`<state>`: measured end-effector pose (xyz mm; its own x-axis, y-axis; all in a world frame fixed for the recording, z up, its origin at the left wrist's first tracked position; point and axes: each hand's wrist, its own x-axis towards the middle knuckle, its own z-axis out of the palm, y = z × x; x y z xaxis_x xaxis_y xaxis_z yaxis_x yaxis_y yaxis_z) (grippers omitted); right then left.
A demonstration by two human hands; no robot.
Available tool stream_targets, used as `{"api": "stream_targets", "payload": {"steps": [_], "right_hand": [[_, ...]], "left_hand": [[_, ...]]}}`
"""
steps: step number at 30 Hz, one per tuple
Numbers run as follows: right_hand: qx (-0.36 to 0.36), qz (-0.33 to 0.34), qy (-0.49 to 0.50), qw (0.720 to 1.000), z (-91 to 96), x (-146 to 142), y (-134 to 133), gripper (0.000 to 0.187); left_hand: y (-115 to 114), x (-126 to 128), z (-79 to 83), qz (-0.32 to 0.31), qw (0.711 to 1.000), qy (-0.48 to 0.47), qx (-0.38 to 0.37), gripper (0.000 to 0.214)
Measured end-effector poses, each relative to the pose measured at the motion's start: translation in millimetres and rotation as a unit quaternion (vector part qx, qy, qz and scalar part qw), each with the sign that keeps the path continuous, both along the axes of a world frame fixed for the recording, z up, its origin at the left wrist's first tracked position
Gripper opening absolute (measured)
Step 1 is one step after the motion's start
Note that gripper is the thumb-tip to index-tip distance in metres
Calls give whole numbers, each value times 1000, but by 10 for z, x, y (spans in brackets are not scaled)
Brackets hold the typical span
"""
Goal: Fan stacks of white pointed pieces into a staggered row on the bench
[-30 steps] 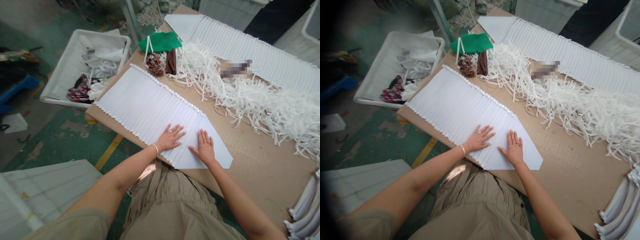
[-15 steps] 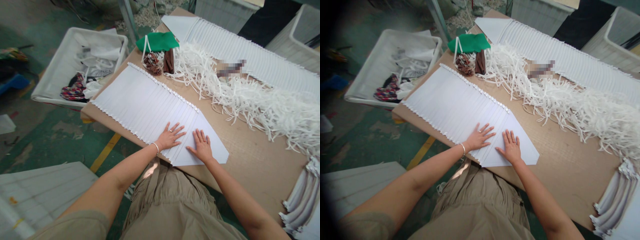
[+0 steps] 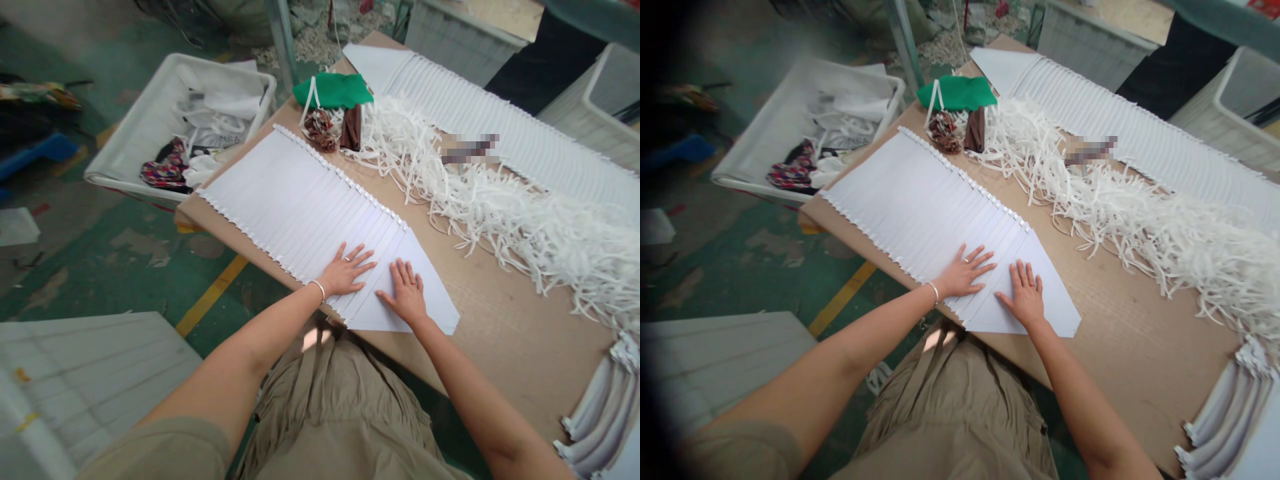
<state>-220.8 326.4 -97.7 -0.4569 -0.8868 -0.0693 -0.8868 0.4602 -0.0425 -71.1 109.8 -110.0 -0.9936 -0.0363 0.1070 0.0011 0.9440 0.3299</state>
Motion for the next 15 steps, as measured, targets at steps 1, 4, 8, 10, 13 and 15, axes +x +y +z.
{"api": "stream_targets", "payload": {"steps": [1, 4, 8, 10, 13, 15], "right_hand": [[-5, 2, 1, 1000, 1, 4, -50, 84], [-12, 5, 3, 1000, -6, 6, -210, 80], [-13, 9, -1, 1000, -11, -12, -328, 81], [-16, 11, -4, 1000, -1, -14, -339, 80], [-20, 10, -7, 1000, 16, 4, -347, 80], [-20, 8, -5, 1000, 18, 24, -367, 81]], "left_hand": [[3, 0, -12, 2, 1000, 3, -6, 71], [10, -6, -51, 5, 1000, 9, -21, 71], [5, -20, -97, 12, 999, 16, -33, 69], [-2, -21, -106, 14, 999, 18, -35, 67], [-7, -17, -104, 17, 999, 21, -37, 66], [2, -19, -103, 21, 999, 26, -39, 64]]}}
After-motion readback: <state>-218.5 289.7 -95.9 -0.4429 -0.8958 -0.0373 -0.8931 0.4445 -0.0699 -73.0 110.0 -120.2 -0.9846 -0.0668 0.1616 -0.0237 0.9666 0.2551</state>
